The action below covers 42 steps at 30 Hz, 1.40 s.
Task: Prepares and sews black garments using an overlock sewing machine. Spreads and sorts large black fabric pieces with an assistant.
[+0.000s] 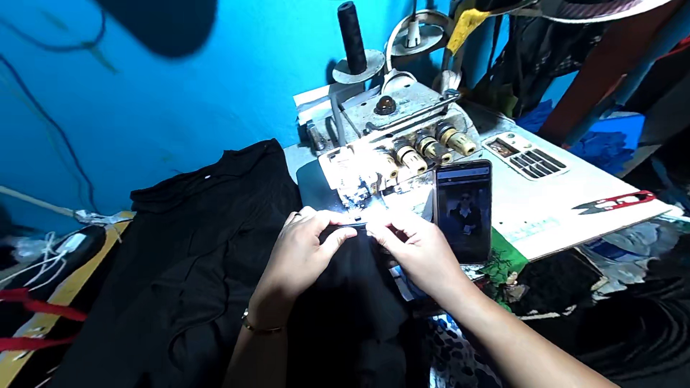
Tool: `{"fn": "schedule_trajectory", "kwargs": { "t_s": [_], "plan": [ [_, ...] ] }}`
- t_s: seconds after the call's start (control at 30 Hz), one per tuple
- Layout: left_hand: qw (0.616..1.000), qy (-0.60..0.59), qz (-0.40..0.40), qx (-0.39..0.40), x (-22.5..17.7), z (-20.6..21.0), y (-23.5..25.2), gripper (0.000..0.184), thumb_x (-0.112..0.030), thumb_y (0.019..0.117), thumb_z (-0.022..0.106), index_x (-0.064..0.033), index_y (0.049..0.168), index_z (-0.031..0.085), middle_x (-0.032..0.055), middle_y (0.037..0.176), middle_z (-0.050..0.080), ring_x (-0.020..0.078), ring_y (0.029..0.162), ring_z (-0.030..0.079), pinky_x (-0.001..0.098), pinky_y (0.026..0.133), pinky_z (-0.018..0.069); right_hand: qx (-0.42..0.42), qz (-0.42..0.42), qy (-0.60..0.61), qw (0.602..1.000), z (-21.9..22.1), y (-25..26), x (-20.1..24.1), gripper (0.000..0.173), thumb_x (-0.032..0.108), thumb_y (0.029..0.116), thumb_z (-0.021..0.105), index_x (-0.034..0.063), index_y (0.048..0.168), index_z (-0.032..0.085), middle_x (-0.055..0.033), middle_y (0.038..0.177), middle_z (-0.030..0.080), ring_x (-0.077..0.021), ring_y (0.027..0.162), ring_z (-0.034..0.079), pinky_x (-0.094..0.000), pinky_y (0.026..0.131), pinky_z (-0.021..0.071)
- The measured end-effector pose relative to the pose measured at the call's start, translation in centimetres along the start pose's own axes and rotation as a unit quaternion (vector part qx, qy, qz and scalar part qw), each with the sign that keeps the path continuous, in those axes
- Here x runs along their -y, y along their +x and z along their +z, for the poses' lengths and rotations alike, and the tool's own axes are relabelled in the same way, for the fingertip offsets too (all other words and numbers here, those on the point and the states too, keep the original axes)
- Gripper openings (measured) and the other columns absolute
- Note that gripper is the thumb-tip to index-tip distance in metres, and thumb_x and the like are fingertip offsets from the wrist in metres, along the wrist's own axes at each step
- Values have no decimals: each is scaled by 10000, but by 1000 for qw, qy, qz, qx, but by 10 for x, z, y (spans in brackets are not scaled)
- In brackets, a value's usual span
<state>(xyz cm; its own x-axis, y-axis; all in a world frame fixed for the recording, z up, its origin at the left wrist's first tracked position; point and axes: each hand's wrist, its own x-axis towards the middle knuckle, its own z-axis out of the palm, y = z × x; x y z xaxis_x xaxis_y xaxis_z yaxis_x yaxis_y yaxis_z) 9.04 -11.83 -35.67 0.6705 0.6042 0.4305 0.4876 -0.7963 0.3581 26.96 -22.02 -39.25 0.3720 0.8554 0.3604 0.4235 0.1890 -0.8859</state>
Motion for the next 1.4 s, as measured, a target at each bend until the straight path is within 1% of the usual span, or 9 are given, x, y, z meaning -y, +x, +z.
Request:
{"fn": "schedule_trajectory", "kwargs": {
  "t_s": [0.2, 0.4, 0.5, 0.63, 0.77, 0.97, 1.27, 1.33, 1.4],
  "plan": [
    [999, -23, -12, 48, -3, -9, 3, 147, -306, 967, 687, -197, 972, 786, -77, 902, 692, 102, 919, 616, 363, 846, 470, -14, 16, 30, 999, 0, 3, -5, 75, 242, 934, 738, 183, 890, 754, 93, 791, 669, 14, 653, 589, -157, 577, 487],
    [991, -52, -77, 93, -10, -13, 13, 151, -296, 978, 679, -197, 937, 786, -74, 848, 665, 68, 854, 604, 322, 791, 462, -19, 29, -23, 999, 1, 6, -3, 138, 248, 962, 704, 173, 846, 711, 87, 723, 624, 12, 625, 566, -180, 560, 460],
    [984, -54, -121, 122, -13, -13, 17, 174, -286, 1011, 639, -209, 972, 790, -52, 848, 650, 71, 791, 599, 290, 691, 461, -49, -3, -73, 996, 5, 8, -5, 141, 246, 940, 702, 151, 837, 718, 78, 743, 607, 13, 661, 564, -185, 603, 472],
    [975, -69, -172, 124, -19, -13, 20, 174, -286, 1014, 647, -157, 937, 736, -42, 796, 669, 68, 723, 609, 310, 658, 484, -73, -16, -137, 988, 9, 12, 0, 149, 200, 866, 734, 119, 758, 673, 17, 735, 577, -74, 652, 558, -279, 585, 460],
    [964, -66, -222, 128, -26, -17, 25, 147, -245, 998, 672, -126, 930, 723, 1, 743, 636, 111, 646, 574, 331, 588, 461, -74, -25, -165, 983, 11, 14, 5, 146, 202, 874, 716, 118, 760, 680, 8, 748, 581, -94, 665, 568, -294, 589, 464],
    [962, -61, -222, 144, -9, -10, 39, 202, -305, 988, 670, -137, 915, 756, 4, 869, 706, 138, 833, 660, 423, 742, 531, -99, -51, -193, 975, 17, 22, 1, 135, 171, 881, 686, 75, 786, 700, -43, 790, 648, -132, 707, 618, -321, 632, 505],
    [968, -82, -189, 146, -3, -6, 48, 251, -270, 1015, 634, -73, 902, 740, 49, 866, 690, 170, 843, 646, 441, 767, 513, -103, -49, -212, 971, 21, 25, 0, 156, 164, 918, 663, 46, 833, 719, -69, 774, 649, -185, 706, 636, -389, 627, 511],
    [970, -72, -189, 138, -3, -4, 48, 232, -277, 1011, 647, -74, 950, 740, 59, 906, 705, 188, 890, 661, 475, 811, 521, -105, -45, -213, 970, 23, 24, 1, 166, 157, 935, 655, 34, 844, 717, -88, 810, 661, -209, 735, 653, -411, 649, 530],
    [977, -29, -181, 106, -6, -5, 39, 237, -315, 1012, 636, -103, 1051, 735, 66, 1032, 719, 238, 1038, 656, 562, 922, 468, -101, -33, -205, 973, 21, 19, -2, 201, 188, 973, 622, 38, 863, 699, -87, 834, 654, -212, 743, 645, -416, 659, 528]
  ]
}}
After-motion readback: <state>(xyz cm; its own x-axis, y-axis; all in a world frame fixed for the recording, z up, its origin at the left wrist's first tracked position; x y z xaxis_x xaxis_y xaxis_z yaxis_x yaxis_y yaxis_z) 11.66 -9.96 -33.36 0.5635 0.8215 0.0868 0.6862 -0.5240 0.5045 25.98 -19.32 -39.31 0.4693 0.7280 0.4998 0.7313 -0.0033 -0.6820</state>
